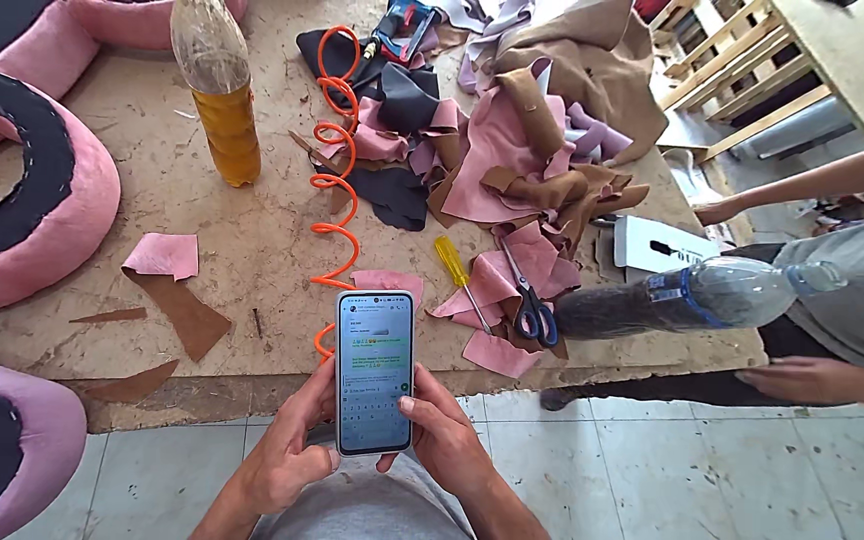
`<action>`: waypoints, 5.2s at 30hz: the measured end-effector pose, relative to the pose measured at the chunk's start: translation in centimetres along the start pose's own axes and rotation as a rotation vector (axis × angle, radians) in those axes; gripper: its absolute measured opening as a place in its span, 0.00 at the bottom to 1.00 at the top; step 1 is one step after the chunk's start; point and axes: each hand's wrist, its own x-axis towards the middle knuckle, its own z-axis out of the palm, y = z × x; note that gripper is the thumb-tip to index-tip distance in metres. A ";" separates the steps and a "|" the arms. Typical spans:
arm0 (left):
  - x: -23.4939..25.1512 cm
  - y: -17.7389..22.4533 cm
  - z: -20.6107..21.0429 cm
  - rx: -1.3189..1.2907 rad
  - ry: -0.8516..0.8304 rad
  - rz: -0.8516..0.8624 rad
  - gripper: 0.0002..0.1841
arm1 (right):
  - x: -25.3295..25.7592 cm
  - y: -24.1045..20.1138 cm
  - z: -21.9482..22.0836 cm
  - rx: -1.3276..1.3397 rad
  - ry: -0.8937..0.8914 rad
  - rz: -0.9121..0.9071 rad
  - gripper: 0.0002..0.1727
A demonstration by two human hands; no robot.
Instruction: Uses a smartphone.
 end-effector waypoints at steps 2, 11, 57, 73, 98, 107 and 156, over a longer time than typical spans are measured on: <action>0.0 0.0 -0.1 0.015 -0.002 -0.001 0.50 | 0.1 0.0 0.1 -0.011 0.012 -0.003 0.19; 0.0 0.6 -0.8 0.033 -0.002 0.011 0.49 | 1.3 0.1 0.5 -0.016 -0.024 -0.017 0.18; 1.7 1.8 1.8 0.244 0.605 -0.012 0.15 | 0.6 0.4 0.2 0.066 -0.082 0.057 0.31; 2.6 1.8 0.8 0.176 0.572 0.067 0.19 | 0.8 0.1 0.1 0.079 -0.091 0.014 0.31; 1.5 1.3 -0.8 0.135 0.453 0.081 0.21 | 0.0 1.2 1.9 0.069 -0.028 -0.017 0.34; 1.3 1.2 -1.1 0.094 0.456 0.074 0.19 | 0.0 1.4 2.2 0.056 -0.044 -0.030 0.33; 2.0 2.0 1.1 0.317 0.542 -0.023 0.21 | 0.5 0.9 1.7 0.061 -0.046 0.012 0.34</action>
